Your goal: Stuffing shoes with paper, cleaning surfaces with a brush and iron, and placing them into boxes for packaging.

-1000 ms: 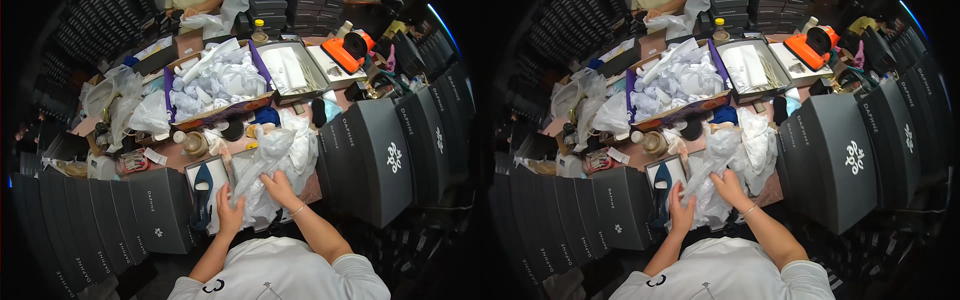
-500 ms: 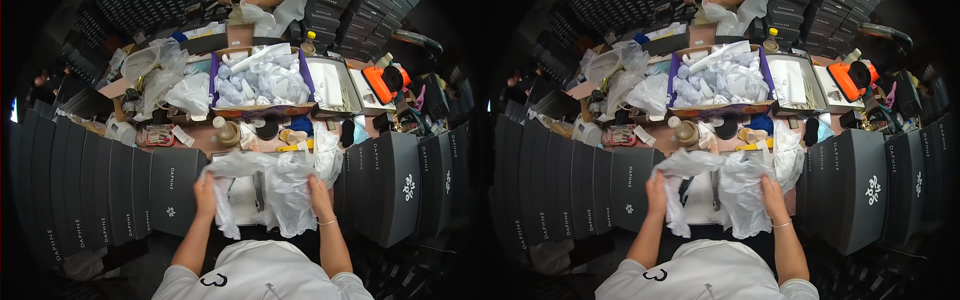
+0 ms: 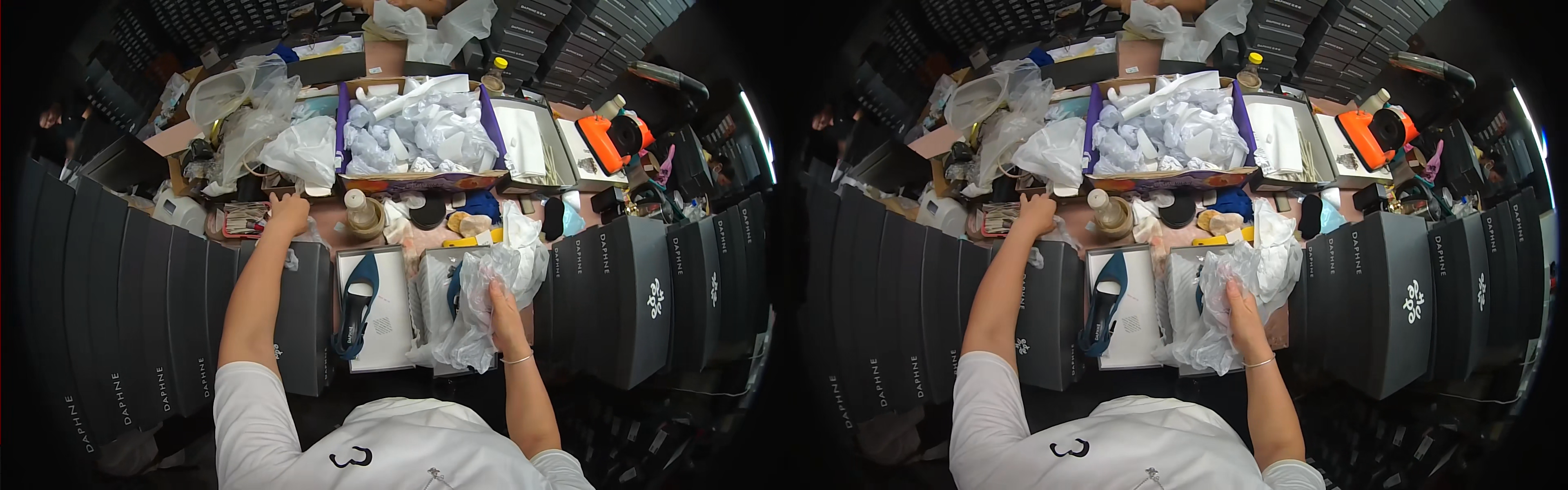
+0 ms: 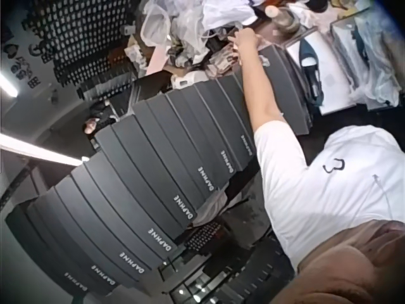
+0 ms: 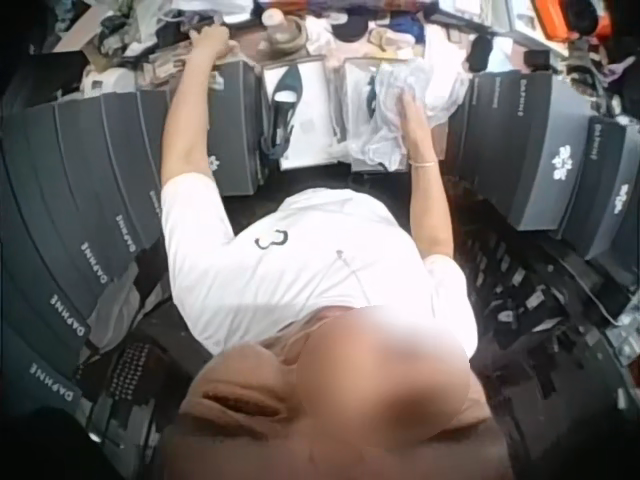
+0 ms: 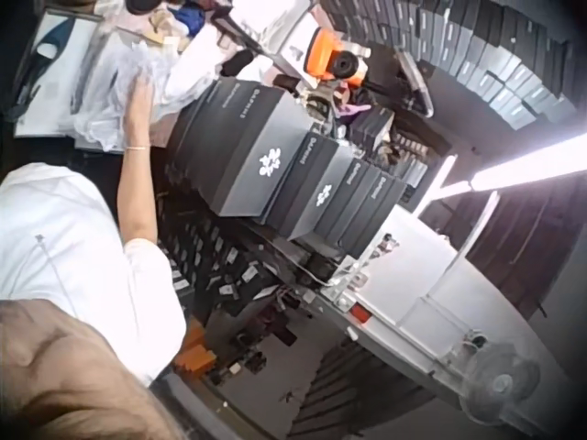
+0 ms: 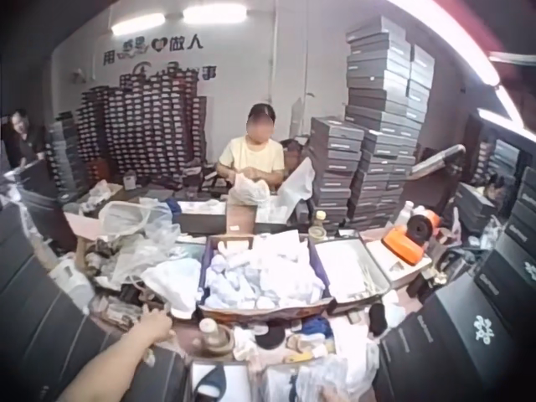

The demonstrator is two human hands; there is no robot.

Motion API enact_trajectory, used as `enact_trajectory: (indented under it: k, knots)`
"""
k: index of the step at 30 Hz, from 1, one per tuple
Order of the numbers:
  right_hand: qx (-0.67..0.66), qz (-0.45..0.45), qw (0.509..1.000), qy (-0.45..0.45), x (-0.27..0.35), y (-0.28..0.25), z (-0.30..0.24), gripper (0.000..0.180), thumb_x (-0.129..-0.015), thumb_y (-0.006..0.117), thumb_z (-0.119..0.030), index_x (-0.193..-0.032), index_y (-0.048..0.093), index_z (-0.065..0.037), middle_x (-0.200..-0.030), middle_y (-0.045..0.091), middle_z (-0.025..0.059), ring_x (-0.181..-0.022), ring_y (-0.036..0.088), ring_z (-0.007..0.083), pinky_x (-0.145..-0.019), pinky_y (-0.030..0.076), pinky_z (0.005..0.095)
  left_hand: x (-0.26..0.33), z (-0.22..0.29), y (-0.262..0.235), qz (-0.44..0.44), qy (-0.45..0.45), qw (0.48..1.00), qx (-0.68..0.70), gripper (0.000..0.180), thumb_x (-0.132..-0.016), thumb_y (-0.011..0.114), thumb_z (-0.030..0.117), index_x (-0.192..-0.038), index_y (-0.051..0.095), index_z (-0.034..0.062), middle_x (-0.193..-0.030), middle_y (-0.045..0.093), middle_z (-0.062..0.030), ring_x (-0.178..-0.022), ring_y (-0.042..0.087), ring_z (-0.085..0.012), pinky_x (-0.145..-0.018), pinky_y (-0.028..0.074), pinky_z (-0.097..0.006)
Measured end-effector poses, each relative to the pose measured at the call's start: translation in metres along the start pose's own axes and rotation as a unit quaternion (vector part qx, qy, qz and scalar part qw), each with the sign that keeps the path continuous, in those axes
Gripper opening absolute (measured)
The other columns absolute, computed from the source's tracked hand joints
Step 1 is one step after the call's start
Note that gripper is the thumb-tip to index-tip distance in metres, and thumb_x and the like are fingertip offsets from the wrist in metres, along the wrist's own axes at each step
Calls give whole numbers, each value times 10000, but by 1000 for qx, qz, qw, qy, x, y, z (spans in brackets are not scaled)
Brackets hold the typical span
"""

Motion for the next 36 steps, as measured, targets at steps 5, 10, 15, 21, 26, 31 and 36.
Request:
enact_trajectory:
  k: [5, 10, 15, 21, 26, 31, 36]
  knots:
    - [10, -104, 995, 2, -3, 14, -16, 512, -987, 461, -340, -1348, 446, 23, -1297, 530, 107, -1182, 498, 187, -1012, 375, 313, 55, 62, -94, 92, 35, 896, 433, 597, -806, 707, 279, -1259, 506, -54, -1299, 516, -225, -1232, 489, -334, -1037, 369, -372]
    - [-55, -233, 970, 50, -8, 63, -32, 482, -988, 443, -348, -1292, 501, 21, -1239, 557, 75, -1125, 505, 152, -965, 390, 289, 127, 172, -32, -189, -22, 227, 955, 882, -852, 588, 589, -1459, 259, 40, -1452, 378, -128, -1352, 340, -265, -1087, 308, -405]
    - [223, -265, 930, 122, -62, 45, -16, 390, -967, 510, -368, -1030, 623, 0, -903, 595, -3, -762, 484, 81, -680, 420, 250, 112, 194, -20, -73, -26, 291, 954, 694, -872, 672, 345, -1411, 354, 46, -1346, 485, -96, -1219, 485, -204, -1013, 396, -357]
    - [386, -293, 864, -134, -157, 87, -88, 401, -903, 636, -219, -1195, 568, 47, -1074, 633, 100, -928, 592, 135, -800, 497, 289, 113, 204, 42, 21, -193, 240, 951, 550, -910, 576, 44, -1406, 341, 3, -1289, 509, -76, -1142, 503, -137, -974, 402, -284]
    - [503, -123, 729, -447, -297, 206, -93, 436, -846, 660, -283, -1105, 606, 64, -1065, 624, 267, -977, 612, 395, -819, 501, 436, 122, 195, 42, 106, -203, 352, 908, 684, -908, 558, 20, -1484, 190, 23, -1357, 444, -97, -1191, 465, -153, -1012, 366, -276]
    - [650, -137, 707, -242, -391, 233, -32, 346, -843, 624, -269, -943, 587, 61, -913, 630, 266, -862, 599, 442, -767, 478, 480, 138, 202, 55, -33, -236, 284, 929, 639, -906, 625, 107, -1435, 291, -19, -1271, 526, -82, -1125, 510, -146, -973, 396, -286]
    - [215, 43, 927, -304, -397, 177, -53, 252, -903, 595, -223, -819, 555, 11, -666, 550, 61, -606, 480, 153, -553, 391, 327, 149, 194, 62, -50, -271, 268, 923, 331, -917, 633, 237, -1133, 617, -14, -1031, 639, -40, -954, 577, -117, -848, 447, -283]
Point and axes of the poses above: each hand's wrist, its own x-axis away from the middle knuckle, its own y-axis out of the palm, z = x × y, the point moved 1 cm from there along -x, towards the middle knuckle
